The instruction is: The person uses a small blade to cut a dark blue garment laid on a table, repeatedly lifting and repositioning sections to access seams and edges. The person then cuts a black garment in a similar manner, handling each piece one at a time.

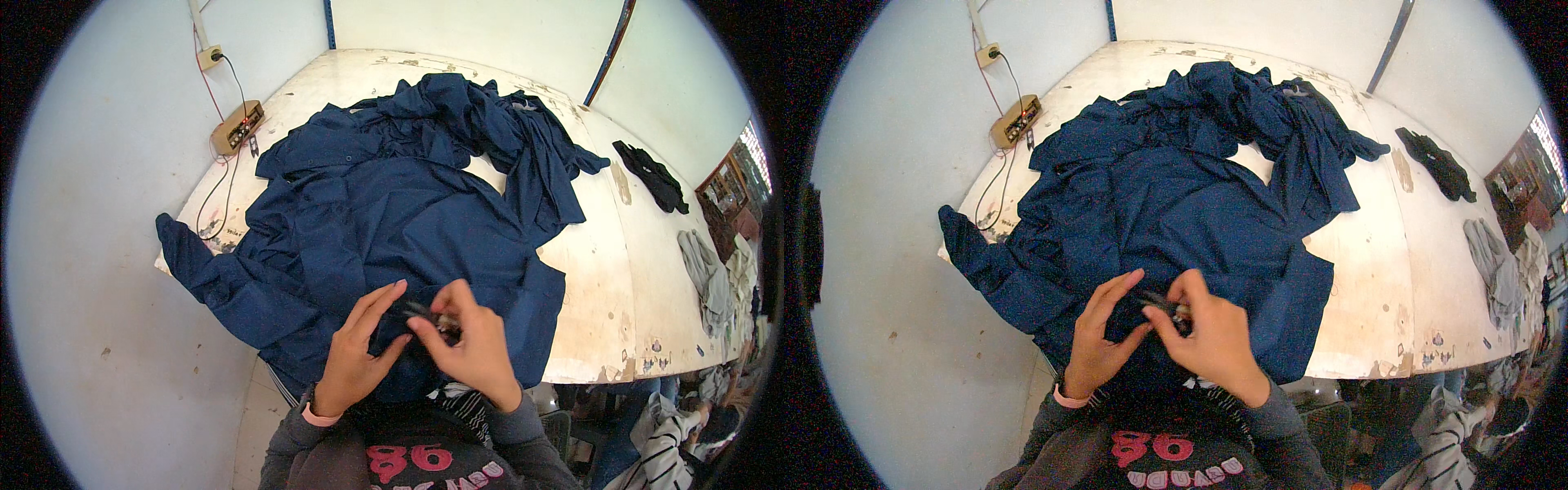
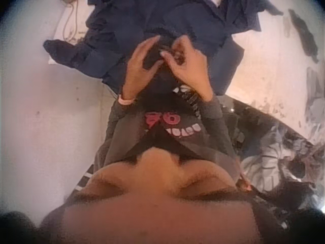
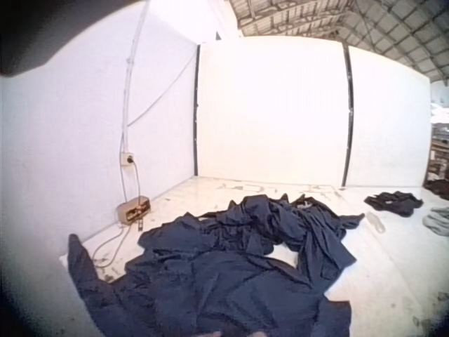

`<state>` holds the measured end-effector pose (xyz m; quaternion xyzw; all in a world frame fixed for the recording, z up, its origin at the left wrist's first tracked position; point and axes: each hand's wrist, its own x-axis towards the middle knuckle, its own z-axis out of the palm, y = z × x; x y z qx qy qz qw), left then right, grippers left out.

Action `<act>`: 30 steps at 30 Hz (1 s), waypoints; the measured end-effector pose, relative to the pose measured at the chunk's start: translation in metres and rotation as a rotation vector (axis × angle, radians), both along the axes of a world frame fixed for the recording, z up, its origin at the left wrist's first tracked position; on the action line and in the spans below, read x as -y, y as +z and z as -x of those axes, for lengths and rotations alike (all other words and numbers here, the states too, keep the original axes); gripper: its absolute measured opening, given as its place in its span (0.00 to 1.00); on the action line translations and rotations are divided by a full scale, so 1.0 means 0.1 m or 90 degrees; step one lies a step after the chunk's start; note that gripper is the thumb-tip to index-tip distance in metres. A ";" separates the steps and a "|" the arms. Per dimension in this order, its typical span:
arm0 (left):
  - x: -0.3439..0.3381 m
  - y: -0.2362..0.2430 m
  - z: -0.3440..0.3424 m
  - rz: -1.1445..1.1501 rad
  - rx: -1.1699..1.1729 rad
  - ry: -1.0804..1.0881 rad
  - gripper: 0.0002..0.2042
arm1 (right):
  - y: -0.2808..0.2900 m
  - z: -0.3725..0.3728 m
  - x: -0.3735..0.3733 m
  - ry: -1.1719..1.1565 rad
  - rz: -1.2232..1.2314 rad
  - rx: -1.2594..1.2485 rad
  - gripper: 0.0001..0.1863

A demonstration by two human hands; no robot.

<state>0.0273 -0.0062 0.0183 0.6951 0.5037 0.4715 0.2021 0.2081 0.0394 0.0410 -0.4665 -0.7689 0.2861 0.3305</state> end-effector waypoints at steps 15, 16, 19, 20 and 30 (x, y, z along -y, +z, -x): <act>0.05 0.11 0.25 0.055 0.066 -0.091 0.34 | -0.37 -0.23 -0.67 -0.056 0.021 -0.165 0.06; 0.07 0.11 0.31 0.054 0.072 -0.083 0.34 | -0.33 -0.24 -0.68 -0.103 -0.070 -0.133 0.05; 0.12 0.06 0.47 0.049 0.095 -0.041 0.35 | -0.36 -0.38 -0.75 -0.241 -0.291 0.038 0.06; 0.13 0.06 0.52 0.049 0.095 -0.028 0.36 | -0.36 -0.46 -0.77 -0.274 -0.299 0.067 0.06; 0.07 0.00 0.87 0.046 0.150 0.073 0.41 | -0.44 -0.78 -0.69 -0.115 -0.035 0.020 0.16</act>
